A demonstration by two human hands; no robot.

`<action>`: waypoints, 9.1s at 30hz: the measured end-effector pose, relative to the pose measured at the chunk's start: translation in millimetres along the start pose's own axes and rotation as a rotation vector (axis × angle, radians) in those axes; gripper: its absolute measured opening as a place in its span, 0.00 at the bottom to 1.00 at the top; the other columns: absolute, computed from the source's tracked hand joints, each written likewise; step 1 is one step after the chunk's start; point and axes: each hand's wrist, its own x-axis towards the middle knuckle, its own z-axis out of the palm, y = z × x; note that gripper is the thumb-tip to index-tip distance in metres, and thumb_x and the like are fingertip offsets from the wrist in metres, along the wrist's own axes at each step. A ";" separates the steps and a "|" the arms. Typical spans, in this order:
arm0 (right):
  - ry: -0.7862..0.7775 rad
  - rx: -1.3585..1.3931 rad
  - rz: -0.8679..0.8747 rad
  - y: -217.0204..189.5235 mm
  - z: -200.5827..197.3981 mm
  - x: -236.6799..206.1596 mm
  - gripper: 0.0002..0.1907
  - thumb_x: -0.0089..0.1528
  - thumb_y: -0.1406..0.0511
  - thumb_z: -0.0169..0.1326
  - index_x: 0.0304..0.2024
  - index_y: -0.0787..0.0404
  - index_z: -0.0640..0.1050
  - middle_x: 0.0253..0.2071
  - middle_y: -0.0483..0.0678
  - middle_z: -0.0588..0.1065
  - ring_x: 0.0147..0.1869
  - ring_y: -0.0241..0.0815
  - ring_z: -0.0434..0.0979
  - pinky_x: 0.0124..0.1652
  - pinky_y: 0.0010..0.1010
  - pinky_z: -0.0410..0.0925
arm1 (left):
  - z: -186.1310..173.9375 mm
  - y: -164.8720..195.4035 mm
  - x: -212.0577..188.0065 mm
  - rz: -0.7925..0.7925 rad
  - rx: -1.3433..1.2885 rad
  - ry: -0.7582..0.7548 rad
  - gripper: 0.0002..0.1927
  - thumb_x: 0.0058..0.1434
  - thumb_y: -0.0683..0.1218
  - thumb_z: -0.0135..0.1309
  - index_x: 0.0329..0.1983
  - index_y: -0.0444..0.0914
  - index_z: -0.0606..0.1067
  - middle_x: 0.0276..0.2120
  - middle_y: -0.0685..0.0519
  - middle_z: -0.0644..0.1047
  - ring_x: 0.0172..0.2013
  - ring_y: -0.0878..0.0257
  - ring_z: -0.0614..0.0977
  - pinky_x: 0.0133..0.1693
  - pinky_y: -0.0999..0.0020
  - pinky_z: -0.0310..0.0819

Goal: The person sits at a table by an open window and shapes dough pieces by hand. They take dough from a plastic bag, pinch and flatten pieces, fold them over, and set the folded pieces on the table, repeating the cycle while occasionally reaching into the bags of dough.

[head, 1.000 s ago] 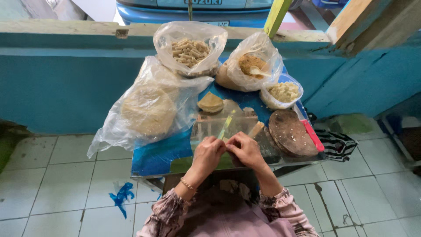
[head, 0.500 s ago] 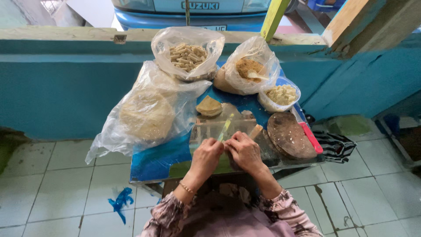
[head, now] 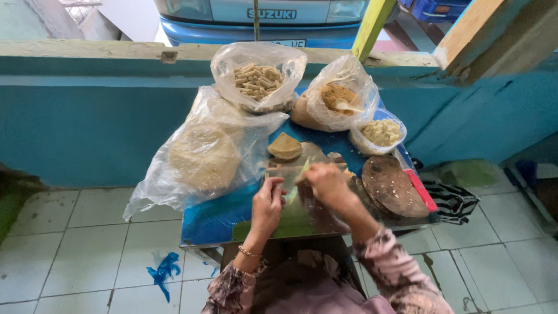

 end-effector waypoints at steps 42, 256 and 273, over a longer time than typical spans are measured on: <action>0.293 0.764 0.220 -1.6 0.1 40.6 0.08 0.58 0.67 0.64 0.40 0.64 0.84 0.40 0.43 0.77 0.41 0.32 0.78 0.38 0.26 0.72 | 8.8 27.5 95.8 -0.075 -0.586 -0.393 0.19 0.69 0.47 0.54 0.59 0.32 0.76 0.46 0.53 0.81 0.42 0.69 0.83 0.45 0.73 0.80; 0.316 0.177 0.146 -35.5 4.0 -63.1 0.11 0.59 0.70 0.56 0.44 0.59 0.80 0.48 0.51 0.81 0.53 0.55 0.80 0.52 0.42 0.72 | -30.0 10.4 92.5 -0.017 -0.698 -0.435 0.04 0.68 0.44 0.56 0.41 0.38 0.75 0.37 0.57 0.79 0.38 0.69 0.82 0.43 0.69 0.79; 0.501 0.746 0.339 -36.6 -1.2 -73.2 0.08 0.64 0.69 0.60 0.47 0.60 0.82 0.47 0.48 0.80 0.48 0.42 0.82 0.46 0.28 0.74 | -5.0 -0.8 21.2 -0.040 -0.536 -0.362 0.07 0.68 0.45 0.58 0.40 0.37 0.75 0.32 0.59 0.78 0.34 0.73 0.78 0.38 0.75 0.75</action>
